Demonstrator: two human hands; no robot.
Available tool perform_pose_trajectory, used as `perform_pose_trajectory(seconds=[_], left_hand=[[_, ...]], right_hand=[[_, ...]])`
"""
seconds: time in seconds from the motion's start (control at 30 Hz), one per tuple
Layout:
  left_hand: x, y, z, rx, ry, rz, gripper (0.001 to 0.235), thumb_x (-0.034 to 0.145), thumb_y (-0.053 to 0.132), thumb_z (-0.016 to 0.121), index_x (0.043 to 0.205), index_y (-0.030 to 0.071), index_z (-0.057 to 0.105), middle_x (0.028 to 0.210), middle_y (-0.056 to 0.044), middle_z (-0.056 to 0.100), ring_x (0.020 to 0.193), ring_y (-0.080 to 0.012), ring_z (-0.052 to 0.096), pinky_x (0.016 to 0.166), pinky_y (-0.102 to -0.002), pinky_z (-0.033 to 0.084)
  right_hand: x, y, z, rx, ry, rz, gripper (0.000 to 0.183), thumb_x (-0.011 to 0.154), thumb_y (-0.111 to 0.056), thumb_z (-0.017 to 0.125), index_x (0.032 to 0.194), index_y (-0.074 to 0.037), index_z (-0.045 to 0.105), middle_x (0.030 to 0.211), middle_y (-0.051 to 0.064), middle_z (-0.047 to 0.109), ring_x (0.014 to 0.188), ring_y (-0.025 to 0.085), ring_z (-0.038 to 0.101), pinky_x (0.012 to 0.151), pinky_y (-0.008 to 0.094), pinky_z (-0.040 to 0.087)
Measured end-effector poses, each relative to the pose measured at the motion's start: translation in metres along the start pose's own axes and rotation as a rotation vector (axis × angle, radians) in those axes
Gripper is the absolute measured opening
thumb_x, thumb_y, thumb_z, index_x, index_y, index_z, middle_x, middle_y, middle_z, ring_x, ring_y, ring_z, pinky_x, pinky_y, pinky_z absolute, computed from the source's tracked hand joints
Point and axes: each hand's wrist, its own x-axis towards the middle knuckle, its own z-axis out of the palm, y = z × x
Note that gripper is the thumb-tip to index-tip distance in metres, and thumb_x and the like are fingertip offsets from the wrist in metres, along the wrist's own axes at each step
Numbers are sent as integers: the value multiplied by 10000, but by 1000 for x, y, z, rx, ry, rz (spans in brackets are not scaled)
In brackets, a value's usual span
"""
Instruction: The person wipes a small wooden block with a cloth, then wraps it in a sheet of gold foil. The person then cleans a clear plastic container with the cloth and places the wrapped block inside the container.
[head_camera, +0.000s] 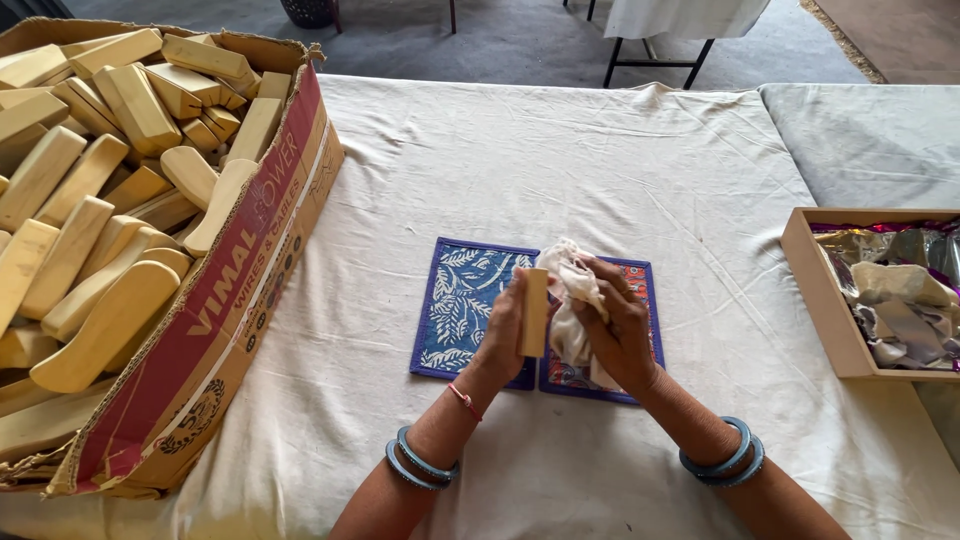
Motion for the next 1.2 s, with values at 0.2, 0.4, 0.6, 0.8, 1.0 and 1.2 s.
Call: perform_pose_trajectory(seconds=[0.2,0.4,0.6,0.8,1.0,1.2], left_hand=[[-10,29,34,-82,44,-46,521,1041,515,415,1249,69,589,1082,-76,696,934,-163,704,784,-320,615],[13,13,-28,-269,71,193,474,1186,480,408,1257,39,568,1052,-116,627,916,-205,665,801,-377,614],[-6,52,24,-249,155,201,400,1100,370,351,1337,75,479,1335,-168,615,1251,-266,578,1052,-459,538],[-19,63,54,-249,55,191,552,1067,240,337,1603,275,210,1538,-73,454,1408,-271,491,1154,-439,471],[-16,39,40,-350,-153,74,557,1126,283,394,1653,151,273,1456,-146,557,1307,-244,568,1065,-413,517],[-15,38,37,-244,-60,21,517,1093,220,470,1583,91,366,1235,-113,645,1135,-191,676,963,-359,592]], right_hand=[[-16,15,22,-101,-241,-163,320,950,-32,635,1257,54,605,1605,216,450,1534,388,395,1238,478,354],[-25,-20,28,-255,-504,-91,252,940,-135,696,1170,-31,685,1557,93,563,1471,286,526,911,364,521],[-22,-22,32,-309,-340,-124,533,845,-239,810,1266,34,631,1539,184,503,1309,378,590,905,424,573],[-19,-4,29,-70,-162,-88,696,814,-220,859,1383,57,569,1471,260,531,1258,411,624,933,441,581],[-31,43,27,-148,-47,220,274,903,-164,790,1104,-25,666,917,124,762,809,237,808,680,370,624],[-16,8,14,-119,-48,-188,187,876,-133,772,1009,-48,673,935,129,734,767,244,750,651,364,598]])
